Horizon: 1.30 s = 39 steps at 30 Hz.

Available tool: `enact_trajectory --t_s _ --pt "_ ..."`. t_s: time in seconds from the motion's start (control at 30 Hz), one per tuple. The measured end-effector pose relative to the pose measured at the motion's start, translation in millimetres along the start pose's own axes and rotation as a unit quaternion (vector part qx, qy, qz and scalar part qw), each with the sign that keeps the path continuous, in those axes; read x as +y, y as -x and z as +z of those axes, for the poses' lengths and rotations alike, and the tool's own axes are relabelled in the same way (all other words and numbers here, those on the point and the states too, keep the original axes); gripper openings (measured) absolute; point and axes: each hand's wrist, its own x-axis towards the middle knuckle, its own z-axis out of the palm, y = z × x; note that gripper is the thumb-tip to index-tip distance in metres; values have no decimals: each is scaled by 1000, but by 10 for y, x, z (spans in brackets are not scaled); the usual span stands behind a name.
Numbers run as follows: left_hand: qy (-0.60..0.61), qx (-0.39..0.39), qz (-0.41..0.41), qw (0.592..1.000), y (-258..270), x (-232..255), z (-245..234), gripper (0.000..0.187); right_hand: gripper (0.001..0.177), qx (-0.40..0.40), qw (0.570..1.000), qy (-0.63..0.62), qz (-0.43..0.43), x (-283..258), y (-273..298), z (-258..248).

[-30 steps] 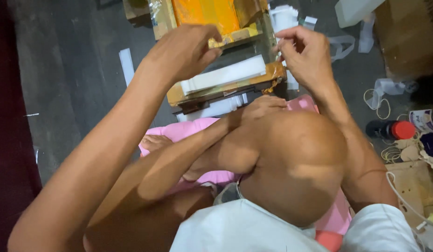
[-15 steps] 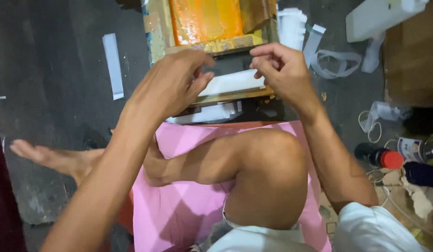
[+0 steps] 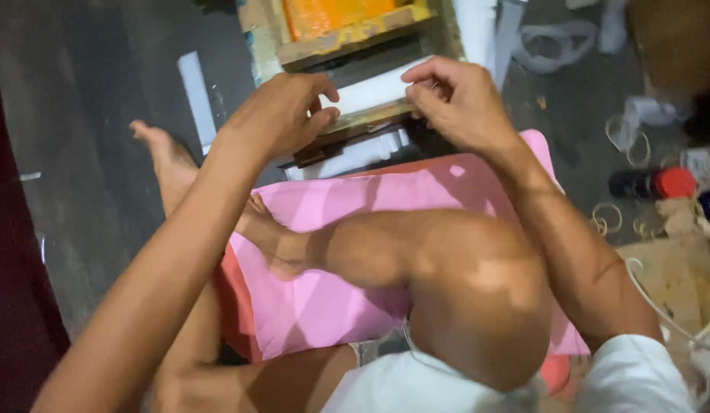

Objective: The person sits cross-legged and uses a squeegee to pull orange ink across a screen printing frame onto white paper strips. They handle a pink pillow, placing it on the work surface and adjusting it, then continue printing on the paper strips.

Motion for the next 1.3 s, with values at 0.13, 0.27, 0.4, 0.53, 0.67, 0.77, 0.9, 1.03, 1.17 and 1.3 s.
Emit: enact_trajectory --t_s 0.13,0.27,0.4,0.53,0.67,0.77,0.9,1.03,1.17,1.3 --pt "-5 -5 10 1000 174 -29 130 25 15 6 993 77 -85 12 317 48" --pt "122 81 -79 986 922 89 274 16 21 -75 985 126 -88 -24 613 26" --pt "127 187 -48 973 1265 -41 721 10 19 -135 958 213 -140 328 664 91" --pt "65 146 -85 983 1116 -10 884 26 23 -143 963 207 -98 245 760 118" --pt "3 25 -90 996 610 120 1141 48 39 -209 933 286 -64 283 780 164" --pt "4 -72 -108 992 400 112 1499 68 66 -271 863 425 -35 444 751 152" --pt "11 -134 -164 977 666 226 1866 62 76 -350 838 416 44 547 927 359" --pt "55 -197 -196 959 1003 342 2217 49 74 -460 802 366 102 559 1106 434" --pt "59 -128 -126 982 746 -35 2479 58 79 -433 823 361 75 714 1000 442" --pt "86 -22 -152 984 695 -7 2000 78 72 -347 846 403 34 698 731 223"
